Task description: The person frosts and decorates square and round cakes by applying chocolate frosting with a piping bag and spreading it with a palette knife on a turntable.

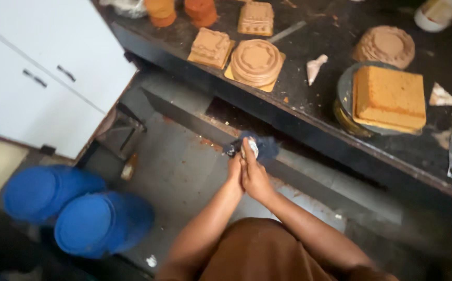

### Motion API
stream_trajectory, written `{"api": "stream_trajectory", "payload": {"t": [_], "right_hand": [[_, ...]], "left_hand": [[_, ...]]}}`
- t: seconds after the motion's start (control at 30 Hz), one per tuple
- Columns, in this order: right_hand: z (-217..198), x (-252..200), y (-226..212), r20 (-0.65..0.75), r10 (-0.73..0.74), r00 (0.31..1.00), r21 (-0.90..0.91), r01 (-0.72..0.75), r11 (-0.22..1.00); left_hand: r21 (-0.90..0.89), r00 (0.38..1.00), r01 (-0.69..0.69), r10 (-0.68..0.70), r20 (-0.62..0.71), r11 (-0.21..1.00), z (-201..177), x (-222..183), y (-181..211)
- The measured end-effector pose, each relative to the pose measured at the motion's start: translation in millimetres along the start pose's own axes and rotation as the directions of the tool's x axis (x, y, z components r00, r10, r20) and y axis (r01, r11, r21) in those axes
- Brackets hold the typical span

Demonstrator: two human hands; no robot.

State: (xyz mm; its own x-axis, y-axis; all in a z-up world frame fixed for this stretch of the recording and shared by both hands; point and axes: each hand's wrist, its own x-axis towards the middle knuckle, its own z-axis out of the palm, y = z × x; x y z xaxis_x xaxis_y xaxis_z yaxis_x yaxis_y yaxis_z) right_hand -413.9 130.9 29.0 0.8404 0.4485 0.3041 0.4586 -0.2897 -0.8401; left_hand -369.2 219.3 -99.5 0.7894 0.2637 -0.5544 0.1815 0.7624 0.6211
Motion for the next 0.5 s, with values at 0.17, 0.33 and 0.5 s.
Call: {"api": "stream_trajectory", "payload": {"t": [0.17,0.33,0.5], "right_hand": [[-1.8,-8.6,-9.8,-0.243,-0.089,0.966,-0.403,-0.017,0.915],[-50.4,-20.2,-37.4,-0.405,0.059,0.912,-0.344,-0.212,0.915],[-98.4,-35.7,10.9,-0.435,-0.406,0.804,-0.802,-0.141,0.581]], "left_hand": [[0.268,0.988,-0.125,0.097,0.118,0.955,5.9,20.6,-24.1],[0.174,0.966,-0.127,0.082,0.246,0.976,43.7,-3.9,-5.4],[0.142,0.840,0.235,-0.275,0.468,0.962,55.1,-6.1,-16.6]]}}
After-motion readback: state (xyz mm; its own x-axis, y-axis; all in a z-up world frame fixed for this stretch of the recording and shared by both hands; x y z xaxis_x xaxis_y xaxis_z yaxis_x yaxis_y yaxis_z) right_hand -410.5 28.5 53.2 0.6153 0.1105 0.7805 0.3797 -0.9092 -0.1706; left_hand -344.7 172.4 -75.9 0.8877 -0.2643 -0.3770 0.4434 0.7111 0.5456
